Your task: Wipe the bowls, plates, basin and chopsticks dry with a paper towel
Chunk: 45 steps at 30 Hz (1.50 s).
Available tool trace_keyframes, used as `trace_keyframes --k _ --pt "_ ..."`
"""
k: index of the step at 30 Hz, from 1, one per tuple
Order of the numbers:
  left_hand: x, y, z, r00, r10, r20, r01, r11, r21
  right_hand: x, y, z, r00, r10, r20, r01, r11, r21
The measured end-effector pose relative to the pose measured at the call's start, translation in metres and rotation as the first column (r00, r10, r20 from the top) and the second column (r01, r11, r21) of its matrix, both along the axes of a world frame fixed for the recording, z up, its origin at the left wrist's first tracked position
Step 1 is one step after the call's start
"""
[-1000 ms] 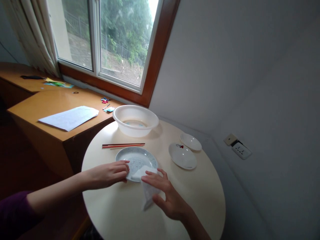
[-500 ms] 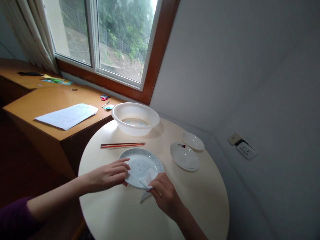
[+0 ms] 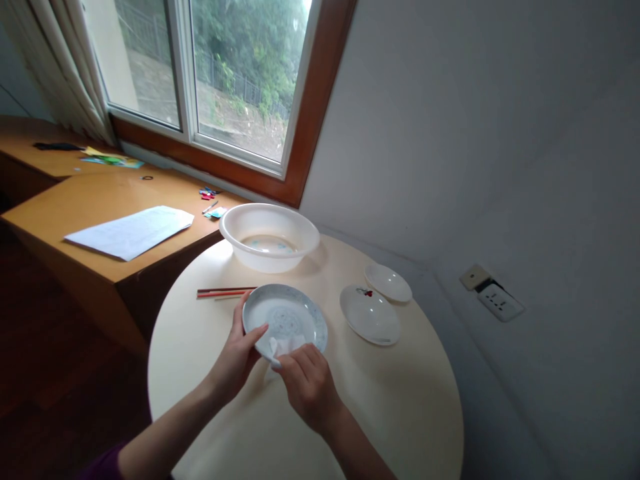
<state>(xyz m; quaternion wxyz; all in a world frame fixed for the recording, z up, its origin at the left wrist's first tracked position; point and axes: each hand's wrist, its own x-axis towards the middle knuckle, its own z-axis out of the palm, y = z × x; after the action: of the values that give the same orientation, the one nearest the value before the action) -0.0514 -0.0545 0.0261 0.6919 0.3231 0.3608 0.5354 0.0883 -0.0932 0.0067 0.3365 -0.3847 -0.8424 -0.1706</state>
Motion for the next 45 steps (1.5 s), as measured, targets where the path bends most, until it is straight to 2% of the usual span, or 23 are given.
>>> trace_keyframes --k 3,6,8,10,13,16,20,24,26,28,30,32,33,34,36,38,39,40,42,45 --pt "-0.010 0.016 0.005 0.999 -0.006 -0.038 0.005 0.999 -0.041 0.006 -0.002 -0.010 0.996 0.077 0.052 -0.076 0.997 -0.011" --pt "-0.023 0.032 0.008 0.991 -0.116 -0.074 0.111 0.992 -0.064 0.021 -0.002 -0.014 0.982 0.163 0.090 -0.163 0.987 -0.015" --pt "-0.024 0.034 0.009 0.986 -0.162 -0.040 0.157 0.982 -0.104 0.028 0.000 -0.012 0.984 0.162 0.071 -0.163 0.987 0.001" --pt "-0.015 0.028 0.006 0.994 -0.098 0.039 0.103 0.983 -0.154 0.028 0.003 -0.009 0.992 0.123 0.033 -0.124 0.992 0.024" --pt "0.004 0.015 -0.004 0.988 0.079 0.130 -0.047 0.971 -0.234 0.016 0.006 -0.008 0.997 0.072 -0.012 -0.072 0.997 0.023" --pt "0.011 0.010 -0.010 0.983 0.158 0.093 -0.132 0.963 -0.235 0.009 0.006 -0.012 0.996 0.093 0.005 -0.093 0.996 -0.008" --pt "0.003 0.016 -0.010 0.980 0.191 0.049 -0.176 0.959 -0.224 0.021 0.004 -0.016 0.993 0.118 0.029 -0.116 0.991 -0.059" --pt "0.001 0.017 -0.010 0.974 0.224 0.037 -0.212 0.955 -0.209 0.031 -0.001 -0.018 0.991 -0.125 -0.052 0.122 0.991 -0.060" --pt "0.003 0.014 -0.010 0.971 0.237 0.044 -0.222 0.952 -0.212 0.031 -0.004 -0.018 0.969 -0.207 -0.137 0.191 0.974 -0.122" --pt "0.006 0.011 -0.010 0.966 0.251 0.055 -0.233 0.946 -0.225 0.030 -0.007 -0.019 0.953 -0.203 -0.226 0.151 0.961 -0.230" --pt "0.009 0.007 -0.010 0.962 0.268 0.061 -0.248 0.943 -0.223 0.030 -0.008 -0.019 0.923 -0.163 -0.350 0.049 0.949 -0.312" --pt "0.011 0.005 -0.010 0.956 0.286 0.060 -0.269 0.943 -0.197 0.031 -0.006 -0.019 0.841 -0.157 -0.518 -0.050 0.931 -0.362" --pt "0.011 0.004 -0.010 0.954 0.293 0.054 -0.280 0.943 -0.179 0.031 -0.005 -0.020 0.770 -0.188 -0.610 -0.085 0.917 -0.389" --pt "0.012 0.003 -0.010 0.953 0.299 0.046 -0.289 0.944 -0.159 0.031 -0.002 -0.021 0.672 -0.242 -0.700 -0.110 0.902 -0.417" --pt "0.013 0.000 -0.009 0.951 0.308 0.029 -0.303 0.945 -0.123 0.029 0.003 -0.023 0.418 -0.373 -0.829 -0.161 0.867 -0.471" --pt "0.016 -0.003 -0.008 0.949 0.315 0.027 -0.310 0.945 -0.107 0.024 0.007 -0.025 0.155 -0.478 -0.865 -0.257 0.826 -0.502" --pt "0.018 -0.005 -0.008 0.949 0.315 0.031 -0.310 0.945 -0.107 0.021 0.009 -0.026 0.062 -0.526 -0.848 -0.331 0.791 -0.514" --pt "0.020 -0.006 -0.008 0.949 0.314 0.036 -0.309 0.945 -0.107 0.018 0.010 -0.027 0.007 -0.576 -0.818 -0.412 0.743 -0.527" --pt "0.023 -0.009 -0.010 0.954 0.297 0.042 -0.293 0.952 -0.091 0.011 0.012 -0.029 -0.009 -0.682 -0.731 -0.552 0.613 -0.565" --pt "0.021 -0.005 -0.011 0.969 0.245 0.027 -0.244 0.970 -0.018 0.008 0.015 -0.032 0.093 -0.789 -0.607 -0.619 0.431 -0.656"
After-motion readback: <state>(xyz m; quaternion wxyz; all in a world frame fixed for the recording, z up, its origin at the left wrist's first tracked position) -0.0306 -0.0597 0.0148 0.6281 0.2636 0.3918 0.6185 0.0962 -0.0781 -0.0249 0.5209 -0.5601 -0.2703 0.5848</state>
